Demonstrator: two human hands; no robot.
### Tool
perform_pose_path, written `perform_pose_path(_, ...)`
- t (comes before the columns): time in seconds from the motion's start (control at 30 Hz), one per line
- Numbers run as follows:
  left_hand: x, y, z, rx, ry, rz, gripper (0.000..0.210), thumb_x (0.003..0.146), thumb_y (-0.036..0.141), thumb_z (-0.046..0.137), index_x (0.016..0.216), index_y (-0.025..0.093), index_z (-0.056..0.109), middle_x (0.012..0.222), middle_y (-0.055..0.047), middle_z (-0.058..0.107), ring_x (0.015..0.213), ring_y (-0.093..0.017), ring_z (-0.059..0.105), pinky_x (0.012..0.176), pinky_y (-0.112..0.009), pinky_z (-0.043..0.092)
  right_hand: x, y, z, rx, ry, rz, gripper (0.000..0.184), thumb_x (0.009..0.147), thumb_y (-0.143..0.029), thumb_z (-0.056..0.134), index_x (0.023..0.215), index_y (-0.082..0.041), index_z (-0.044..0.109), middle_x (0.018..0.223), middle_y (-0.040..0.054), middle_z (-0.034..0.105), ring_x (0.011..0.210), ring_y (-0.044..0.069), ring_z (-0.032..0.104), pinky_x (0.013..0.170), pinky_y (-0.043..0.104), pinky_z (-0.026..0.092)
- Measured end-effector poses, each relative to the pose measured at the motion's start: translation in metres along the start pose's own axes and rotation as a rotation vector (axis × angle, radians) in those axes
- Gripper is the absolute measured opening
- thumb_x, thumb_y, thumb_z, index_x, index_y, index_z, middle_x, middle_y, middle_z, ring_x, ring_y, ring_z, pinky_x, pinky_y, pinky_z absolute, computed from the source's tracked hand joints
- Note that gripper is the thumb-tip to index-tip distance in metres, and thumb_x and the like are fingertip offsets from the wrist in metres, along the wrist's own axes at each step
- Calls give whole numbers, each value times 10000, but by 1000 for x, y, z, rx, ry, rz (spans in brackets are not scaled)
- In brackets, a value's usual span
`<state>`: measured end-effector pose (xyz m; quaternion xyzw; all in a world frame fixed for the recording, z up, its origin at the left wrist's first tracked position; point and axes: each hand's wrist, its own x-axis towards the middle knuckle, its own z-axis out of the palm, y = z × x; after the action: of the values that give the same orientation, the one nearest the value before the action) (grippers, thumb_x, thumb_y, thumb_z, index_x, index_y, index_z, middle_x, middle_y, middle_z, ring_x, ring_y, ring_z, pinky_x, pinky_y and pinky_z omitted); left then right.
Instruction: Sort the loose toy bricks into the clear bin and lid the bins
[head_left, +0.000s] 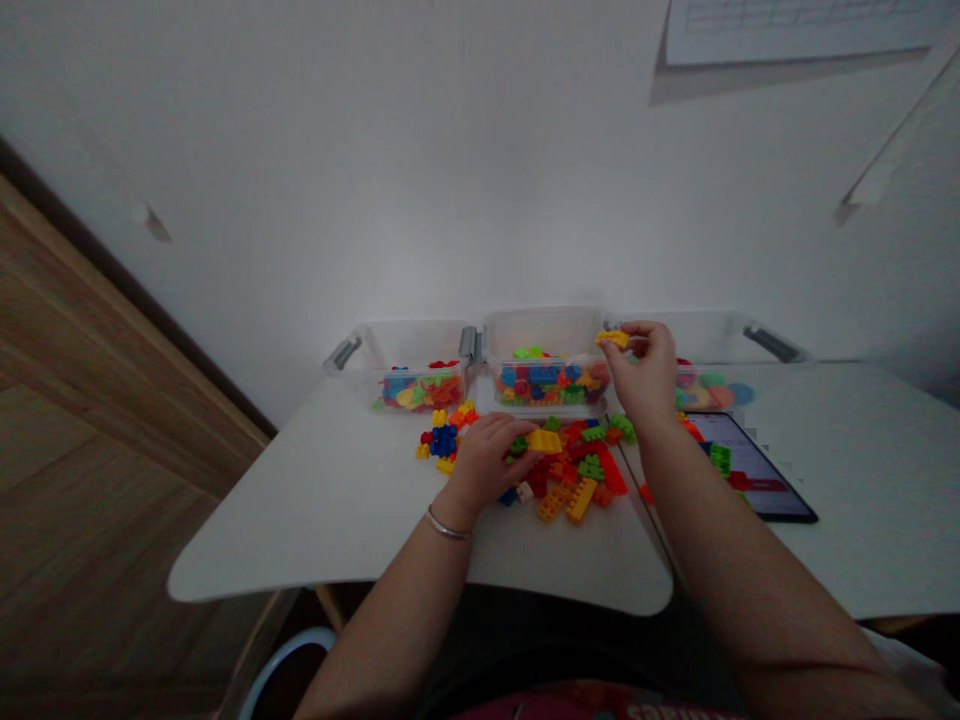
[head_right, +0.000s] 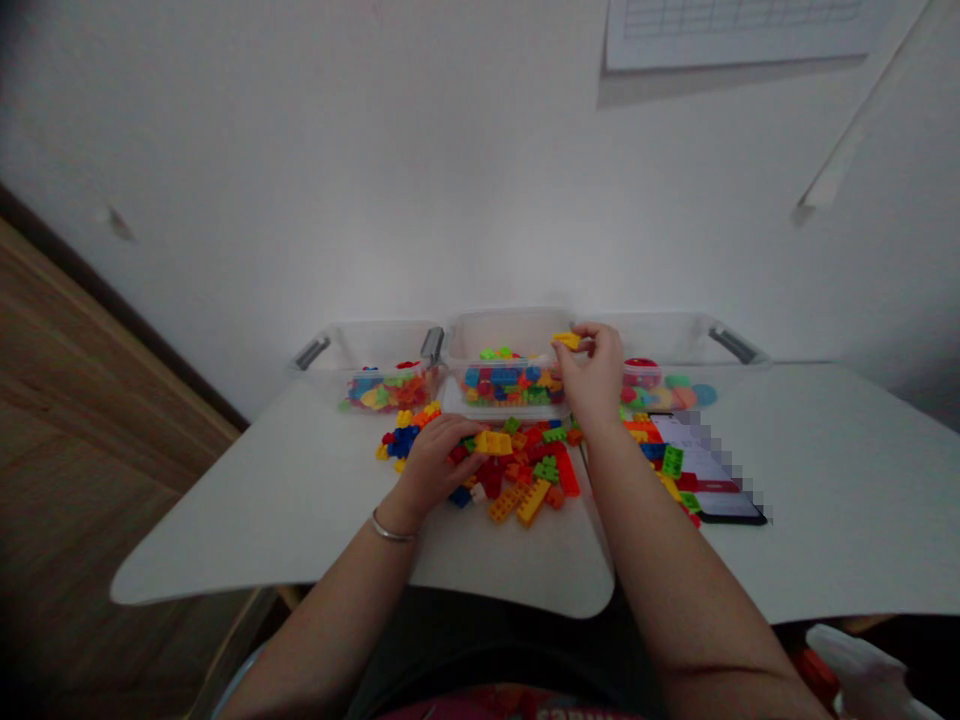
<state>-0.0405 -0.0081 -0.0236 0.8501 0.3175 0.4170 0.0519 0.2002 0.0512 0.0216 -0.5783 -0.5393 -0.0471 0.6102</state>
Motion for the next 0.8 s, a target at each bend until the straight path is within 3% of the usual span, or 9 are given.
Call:
perform_pose_path(0.13,0,1,-1,16,27,8,253,888,393,586,1025,194,662,971,-97,731,899,-222,657,824,-380,527,3,-2,7,-136,-93,-182,133,826,-212,512,937,-199,585,1050,105,621,941,216,602,885,376,478)
perform_pose_path(0.27,1,0,-1,10,27,11,267,893,419,577,1013,198,665,970,-93,735,891,-220,660,817,-378,532,0,-2,9,-278,-183,-244,249,889,-211,418,934,-204,663,1179,110,643,1115,241,575,951,404,446)
perform_pose_path(0.37,1,-1,0,15,18,15,282,897,433,568,1011,195,668,969,-98,735,889,-220,660,812,-378,533,-4,-1,8,-366,-226,-274,321,929,-258,389,990,-195,698,1243,102,650,1124,258,584,995,450,410)
perform_pose_path(0.57,0,-2,1,25,34,30,283,888,425,587,1008,182,666,967,-104,735,894,-229,655,816,-389,531,-3,3,2,-373,-353,-326,338,933,-288,388,1008,-198,704,1094,89,715,1024,269,609,1008,483,387)
perform_pose_path(0.8,1,-2,2,-12,0,-68,223,857,327,630,1029,187,660,974,-84,725,929,-231,642,839,-381,529,-19,-11,-17,-116,-180,-273,287,882,-307,481,1103,-177,609,1097,128,670,1052,278,584,976,449,418)
